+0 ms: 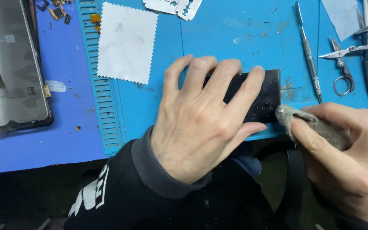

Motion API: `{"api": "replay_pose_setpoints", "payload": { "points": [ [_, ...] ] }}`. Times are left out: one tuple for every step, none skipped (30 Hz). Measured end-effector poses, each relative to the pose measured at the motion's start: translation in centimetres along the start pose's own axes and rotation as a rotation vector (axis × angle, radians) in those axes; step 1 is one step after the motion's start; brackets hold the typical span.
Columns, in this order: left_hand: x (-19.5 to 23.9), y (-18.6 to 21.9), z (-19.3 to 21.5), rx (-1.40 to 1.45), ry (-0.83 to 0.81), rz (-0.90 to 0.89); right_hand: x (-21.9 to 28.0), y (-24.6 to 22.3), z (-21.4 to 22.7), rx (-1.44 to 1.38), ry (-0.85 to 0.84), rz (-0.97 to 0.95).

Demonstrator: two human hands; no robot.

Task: Cleaning a smartphone display panel using a cleaning cloth and liquid solution on a repair workbench.

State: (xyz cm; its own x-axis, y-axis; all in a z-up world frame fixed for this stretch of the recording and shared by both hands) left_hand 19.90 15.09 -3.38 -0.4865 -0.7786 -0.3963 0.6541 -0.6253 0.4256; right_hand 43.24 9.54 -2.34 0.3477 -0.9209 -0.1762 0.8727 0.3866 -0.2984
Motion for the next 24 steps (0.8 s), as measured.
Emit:
{"api": "replay_pose_setpoints", "payload": {
  "points": [
    [-0.1,-0.1,-0.1,0.002,0.0,-0.001,-0.4,-0.1,0.2,0.002,-0.001,-0.001],
    [-0.1,-0.1,-0.1,-0.008,0.0,-0.006,-0.9,-0.2,0.4,0.053,-0.06,0.031],
    [-0.2,-0.1,-0.2,-0.017,-0.001,-0.012,-1.3,-0.3,0.6,0.106,-0.12,0.063],
    [-0.2,-0.1,-0.4,-0.014,0.0,-0.012,-1.5,-0.7,0.5,0.108,-0.121,0.061],
    [-0.2,-0.1,-0.5,-0.03,-0.001,-0.009,-1.7,-1.1,0.4,0.221,-0.115,0.12],
    [-0.2,-0.1,-0.5,-0.046,-0.001,-0.006,-1.9,-1.6,0.3,0.333,-0.108,0.18],
    [-0.2,-0.1,-0.6,-0.049,0.001,-0.004,-2.0,-1.7,0.4,0.333,-0.106,0.184],
    [-0.2,-0.1,-0.6,-0.052,-0.001,0.004,-2.1,-1.7,0.5,0.397,-0.142,0.197],
    [-0.2,-0.1,-0.5,-0.058,-0.004,0.008,-2.1,-1.8,0.5,0.461,-0.173,0.207],
    [-0.1,-0.2,-0.5,-0.063,-0.002,0.006,-3.0,-1.9,0.3,0.461,-0.167,0.209],
    [0.0,-0.2,-0.6,-0.055,-0.013,0.01,-3.9,-2.0,0.2,0.498,-0.155,0.167],
    [0.1,-0.2,-0.6,-0.048,-0.024,0.014,-4.7,-2.1,0.1,0.536,-0.142,0.124],
    [0.1,-0.1,-0.7,-0.048,-0.017,0.008,-4.8,-2.2,0.3,0.543,-0.136,0.122],
    [0.1,-0.1,-0.9,-0.042,-0.024,0.007,-4.9,-2.4,0.4,0.471,-0.13,0.112],
    [0.2,-0.2,-0.9,-0.035,-0.031,0.017,-5.1,-2.6,0.5,0.396,-0.13,0.108],
    [0.3,-0.2,-0.9,-0.034,-0.026,0.019,-3.9,-1.8,0.8,0.4,-0.131,0.113],
    [0.3,-0.3,-1.0,-0.031,-0.024,0.02,-2.8,-1.1,0.9,0.326,-0.212,0.143],
    [0.4,-0.3,-1.0,-0.027,-0.023,0.021,-1.6,-0.3,1.1,0.252,-0.293,0.173],
    [0.6,-0.4,-1.1,-0.029,-0.018,0.022,-2.3,-1.0,0.9,0.254,-0.291,0.177],
    [0.6,-0.3,-1.1,-0.021,-0.015,0.024,-2.9,-1.6,0.9,0.332,-0.257,0.136],
    [0.5,-0.3,-0.9,-0.022,-0.009,0.014,-3.6,-2.3,0.8,0.41,-0.206,0.09],
    [0.7,0.1,-0.9,-0.033,-0.002,0.004,-3.8,-2.4,0.7,0.412,-0.189,0.091],
    [0.6,0.1,-0.8,-0.022,0.0,0.012,-4.4,-2.5,0.7,0.393,-0.162,0.084],
    [0.4,0.2,-0.4,-0.011,0.002,0.019,-5.1,-2.7,0.8,0.374,-0.134,0.078]
  ]
}}
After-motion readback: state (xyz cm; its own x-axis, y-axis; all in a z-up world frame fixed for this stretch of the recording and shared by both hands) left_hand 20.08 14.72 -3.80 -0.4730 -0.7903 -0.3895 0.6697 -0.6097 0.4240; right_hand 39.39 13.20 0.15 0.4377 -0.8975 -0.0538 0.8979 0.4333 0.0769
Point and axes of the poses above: each hand's wrist, its own x-axis away from the middle knuckle, its own z-axis out of the back of the hand, y = z × x, the point moved 1 cm from there along -x, towards the middle knuckle, and after that the axes turned 2 degrees about -z, right-handed, at the moved point
